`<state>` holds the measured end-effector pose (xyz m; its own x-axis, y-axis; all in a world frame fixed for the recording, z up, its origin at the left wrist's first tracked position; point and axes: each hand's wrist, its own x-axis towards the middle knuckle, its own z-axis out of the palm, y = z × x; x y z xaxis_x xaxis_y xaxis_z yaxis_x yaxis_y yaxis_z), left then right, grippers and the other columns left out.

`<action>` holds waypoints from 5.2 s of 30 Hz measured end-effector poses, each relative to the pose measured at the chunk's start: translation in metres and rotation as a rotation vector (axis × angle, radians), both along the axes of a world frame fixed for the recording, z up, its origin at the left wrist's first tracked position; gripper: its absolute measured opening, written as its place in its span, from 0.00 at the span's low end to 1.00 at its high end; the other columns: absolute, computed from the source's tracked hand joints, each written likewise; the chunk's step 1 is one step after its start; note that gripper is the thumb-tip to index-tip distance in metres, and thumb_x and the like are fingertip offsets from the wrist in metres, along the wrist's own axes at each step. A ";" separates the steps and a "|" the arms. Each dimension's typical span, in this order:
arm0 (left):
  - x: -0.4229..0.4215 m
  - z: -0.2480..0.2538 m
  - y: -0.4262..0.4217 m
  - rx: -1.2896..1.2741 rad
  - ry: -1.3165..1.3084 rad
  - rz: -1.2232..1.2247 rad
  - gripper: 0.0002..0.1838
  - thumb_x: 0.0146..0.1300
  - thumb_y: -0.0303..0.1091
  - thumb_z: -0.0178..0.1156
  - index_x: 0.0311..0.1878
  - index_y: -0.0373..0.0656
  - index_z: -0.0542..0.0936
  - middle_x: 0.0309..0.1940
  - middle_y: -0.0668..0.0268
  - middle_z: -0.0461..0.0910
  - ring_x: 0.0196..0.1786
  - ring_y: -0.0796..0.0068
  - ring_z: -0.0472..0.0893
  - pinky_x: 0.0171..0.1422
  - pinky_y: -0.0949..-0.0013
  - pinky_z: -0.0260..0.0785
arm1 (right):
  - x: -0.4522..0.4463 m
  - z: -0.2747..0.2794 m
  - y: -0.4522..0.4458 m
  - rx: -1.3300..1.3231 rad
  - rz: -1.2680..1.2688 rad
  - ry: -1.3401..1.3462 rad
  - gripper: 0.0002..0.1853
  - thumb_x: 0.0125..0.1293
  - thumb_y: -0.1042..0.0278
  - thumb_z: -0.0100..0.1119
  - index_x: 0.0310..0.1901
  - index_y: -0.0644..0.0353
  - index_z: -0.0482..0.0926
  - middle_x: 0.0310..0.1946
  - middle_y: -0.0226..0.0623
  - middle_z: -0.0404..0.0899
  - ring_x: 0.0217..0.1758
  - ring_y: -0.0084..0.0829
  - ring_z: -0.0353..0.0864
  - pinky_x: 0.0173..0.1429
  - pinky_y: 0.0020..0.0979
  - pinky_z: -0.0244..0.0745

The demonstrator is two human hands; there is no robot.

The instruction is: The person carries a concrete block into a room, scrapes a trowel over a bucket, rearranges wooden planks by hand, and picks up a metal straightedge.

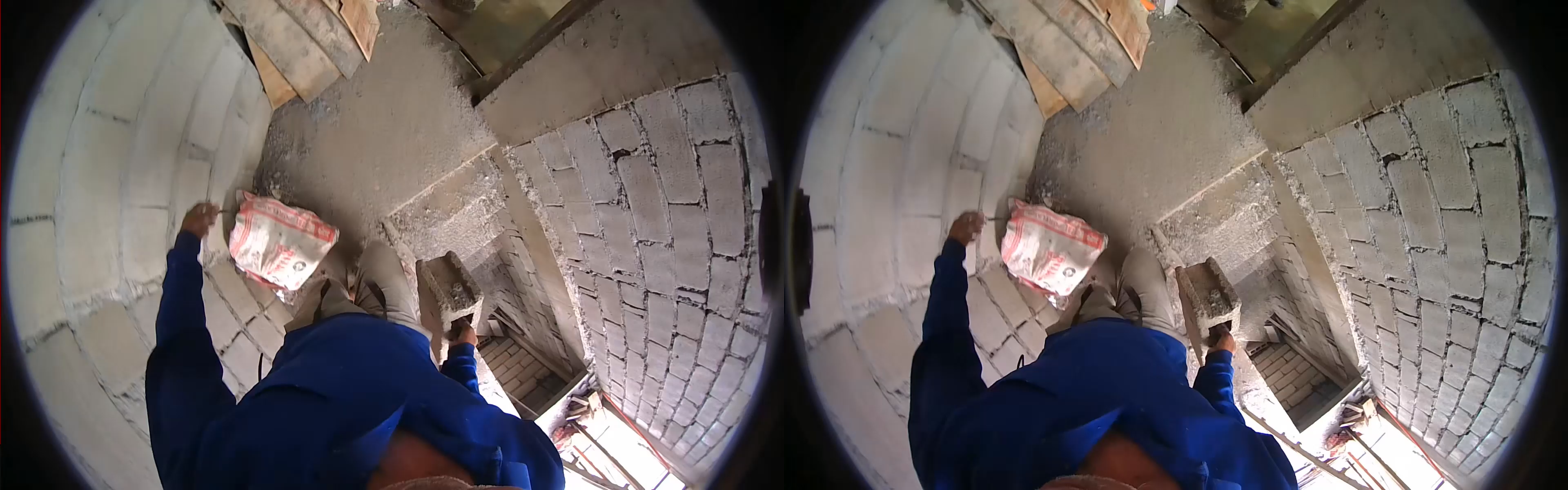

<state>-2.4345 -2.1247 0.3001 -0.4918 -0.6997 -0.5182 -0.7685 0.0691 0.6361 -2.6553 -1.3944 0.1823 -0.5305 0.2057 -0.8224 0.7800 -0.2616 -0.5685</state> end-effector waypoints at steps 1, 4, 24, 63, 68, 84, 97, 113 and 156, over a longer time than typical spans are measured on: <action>-0.032 -0.010 -0.048 -0.510 -0.116 -0.552 0.18 0.58 0.44 0.57 0.44 0.40 0.75 0.39 0.59 0.77 0.29 0.71 0.77 0.37 0.70 0.71 | -0.010 -0.009 -0.016 -0.038 0.015 -0.025 0.09 0.53 0.67 0.53 0.34 0.58 0.78 0.28 0.33 0.80 0.26 0.33 0.78 0.28 0.35 0.72; -0.180 0.023 -0.110 -0.724 0.292 -0.794 0.24 0.58 0.50 0.57 0.47 0.39 0.74 0.40 0.56 0.77 0.39 0.68 0.78 0.43 0.68 0.69 | -0.050 -0.015 -0.082 -0.067 0.003 -0.060 0.05 0.52 0.67 0.54 0.31 0.54 0.78 0.24 0.31 0.78 0.23 0.32 0.76 0.27 0.35 0.71; -0.685 -0.143 -0.221 0.995 0.335 -0.408 0.23 0.58 0.54 0.56 0.37 0.39 0.75 0.29 0.64 0.77 0.34 0.66 0.76 0.39 0.64 0.68 | -0.442 -0.061 -0.375 0.948 0.937 0.013 0.15 0.60 0.58 0.44 0.44 0.44 0.79 0.43 0.40 0.79 0.47 0.38 0.78 0.50 0.38 0.71; -1.578 0.119 -0.159 -0.053 0.325 -0.882 0.37 0.54 0.65 0.53 0.38 0.29 0.75 0.31 0.50 0.77 0.35 0.63 0.74 0.44 0.64 0.64 | -1.293 -0.048 -0.672 0.483 0.368 0.303 0.15 0.60 0.64 0.46 0.28 0.68 0.78 0.24 0.51 0.77 0.28 0.45 0.78 0.30 0.42 0.70; -1.690 0.085 -0.119 -0.029 0.241 -1.085 0.36 0.55 0.62 0.54 0.39 0.29 0.74 0.31 0.50 0.77 0.37 0.60 0.75 0.44 0.63 0.65 | -1.369 -0.050 -0.622 0.500 0.109 0.195 0.16 0.61 0.63 0.45 0.28 0.69 0.77 0.25 0.52 0.77 0.28 0.45 0.77 0.30 0.42 0.70; -1.935 0.105 0.276 0.025 0.131 -1.717 0.36 0.50 0.65 0.57 0.27 0.30 0.74 0.22 0.54 0.74 0.28 0.66 0.72 0.35 0.64 0.66 | -1.489 0.004 -0.327 0.273 -0.566 0.143 0.17 0.62 0.60 0.43 0.33 0.67 0.77 0.29 0.49 0.77 0.30 0.44 0.78 0.33 0.40 0.71; -1.986 0.104 0.648 0.202 0.039 -1.907 0.37 0.47 0.66 0.59 0.24 0.30 0.73 0.17 0.61 0.72 0.21 0.71 0.70 0.30 0.63 0.66 | -1.496 0.036 -0.020 0.128 -1.022 0.150 0.19 0.63 0.57 0.42 0.36 0.65 0.76 0.32 0.47 0.78 0.32 0.43 0.78 0.35 0.39 0.72; -2.002 0.177 1.158 0.475 -0.135 -2.494 0.38 0.48 0.68 0.55 0.41 0.36 0.80 0.35 0.50 0.80 0.40 0.61 0.80 0.47 0.65 0.68 | -1.482 0.065 0.376 -0.007 -1.656 0.237 0.21 0.64 0.54 0.40 0.41 0.64 0.76 0.36 0.44 0.78 0.34 0.42 0.78 0.38 0.37 0.74; -1.869 -0.002 2.344 0.395 -0.250 -2.242 0.41 0.55 0.68 0.46 0.41 0.30 0.78 0.35 0.45 0.79 0.45 0.57 0.78 0.50 0.62 0.66 | -1.355 0.031 1.613 0.542 -0.900 -0.501 0.14 0.48 0.67 0.52 0.36 0.64 0.77 0.40 0.56 0.76 0.49 0.52 0.74 0.52 0.43 0.69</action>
